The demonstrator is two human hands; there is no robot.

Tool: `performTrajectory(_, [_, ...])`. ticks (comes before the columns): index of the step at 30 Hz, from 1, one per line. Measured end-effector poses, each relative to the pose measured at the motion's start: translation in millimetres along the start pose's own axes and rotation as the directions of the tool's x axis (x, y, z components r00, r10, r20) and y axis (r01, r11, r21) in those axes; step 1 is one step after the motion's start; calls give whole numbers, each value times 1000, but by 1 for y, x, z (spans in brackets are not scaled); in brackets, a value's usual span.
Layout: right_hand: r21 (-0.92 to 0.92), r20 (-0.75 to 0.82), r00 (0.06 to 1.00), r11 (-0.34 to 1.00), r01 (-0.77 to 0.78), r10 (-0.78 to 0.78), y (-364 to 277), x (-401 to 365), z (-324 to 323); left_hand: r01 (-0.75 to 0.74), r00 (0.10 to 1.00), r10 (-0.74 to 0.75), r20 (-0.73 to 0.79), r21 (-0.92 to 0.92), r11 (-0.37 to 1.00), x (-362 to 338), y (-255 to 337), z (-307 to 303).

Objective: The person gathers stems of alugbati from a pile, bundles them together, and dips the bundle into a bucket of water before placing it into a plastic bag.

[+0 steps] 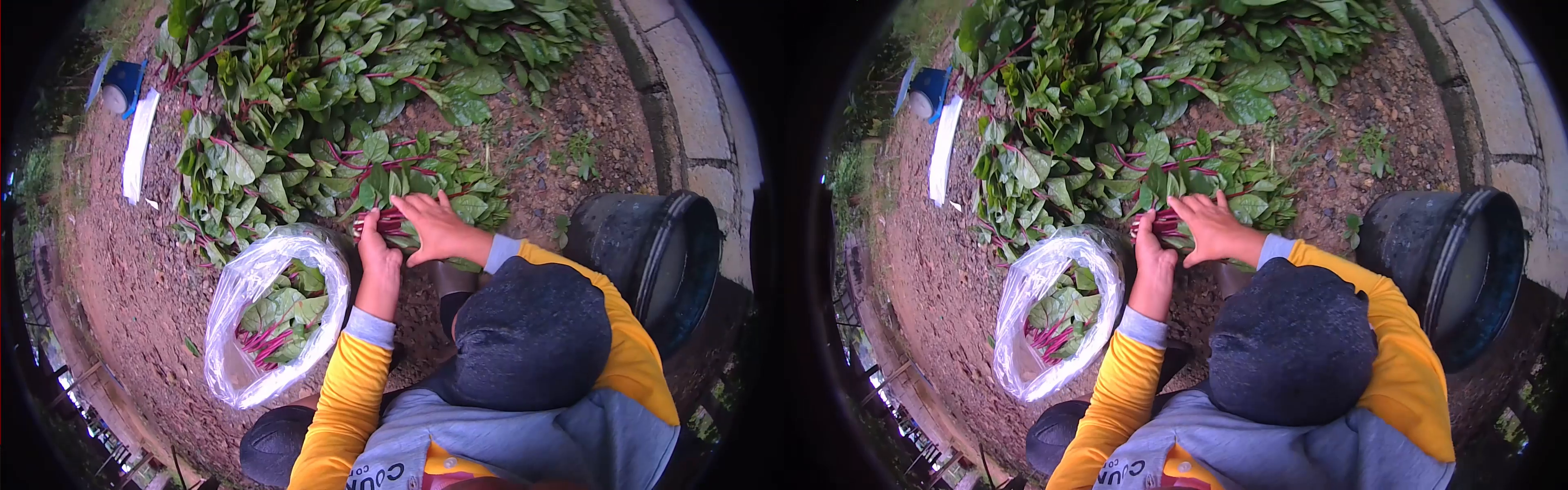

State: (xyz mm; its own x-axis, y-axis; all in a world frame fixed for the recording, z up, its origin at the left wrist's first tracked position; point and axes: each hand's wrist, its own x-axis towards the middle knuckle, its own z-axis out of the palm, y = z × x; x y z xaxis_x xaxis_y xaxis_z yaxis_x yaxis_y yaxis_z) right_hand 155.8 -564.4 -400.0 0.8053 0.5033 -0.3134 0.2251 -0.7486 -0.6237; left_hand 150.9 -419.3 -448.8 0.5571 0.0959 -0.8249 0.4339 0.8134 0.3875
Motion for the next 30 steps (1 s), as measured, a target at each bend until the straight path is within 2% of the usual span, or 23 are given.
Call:
performTrajectory(1, [-59,-118,993,998,-3,-4,-4,-5,6,14,999,-13,44,-28,1000,-7,0,1])
performTrajectory(5, [-58,-410,911,998,16,-38,-17,-17,-2,-173,978,174,114,-22,985,-33,5,25])
performTrajectory(6, [-105,-493,864,993,53,-99,-20,-19,-11,-218,965,220,141,-32,975,-45,9,39])
performTrajectory(8, [-145,-579,800,986,85,-154,-23,-21,-31,-304,932,310,187,-61,951,-69,13,64])
performTrajectory(12, [-220,-734,641,971,89,-225,-36,-32,-75,-388,858,391,335,-78,918,-114,21,111])
performTrajectory(13, [-233,-762,601,968,93,-241,-40,-36,-86,-382,846,372,382,-54,923,-123,24,118])
performTrajectory(15, [-246,-810,523,963,106,-265,-51,-46,-110,-427,772,377,512,-21,904,-142,27,130])
performTrajectory(17, [-222,-823,511,969,112,-248,-55,-56,-127,-453,682,353,641,-10,892,-168,32,140])
performTrajectory(18, [-203,-829,509,973,114,-232,-58,-63,-136,-481,595,321,737,7,877,-176,36,139])
performTrajectory(20, [-179,-859,460,974,140,-225,-64,-79,-159,-563,467,399,789,-82,822,-194,37,134])
performTrajectory(21, [-143,-877,438,977,157,-199,-65,-86,-171,-561,453,359,816,-52,826,-194,39,125])
performTrajectory(24, [-110,-922,352,980,166,-163,-62,-117,-210,-540,487,323,811,-11,841,-201,47,93])
performTrajectory(26, [-156,-937,294,979,134,-190,-68,-155,-244,-486,581,303,756,23,874,-187,49,70])
performTrajectory(28, [-98,-956,271,992,77,-115,-71,-203,-275,-476,662,313,681,59,878,-167,51,59])
performTrajectory(30, [-203,-967,159,979,6,-201,-73,-262,-303,-509,670,327,666,91,856,-156,50,57])
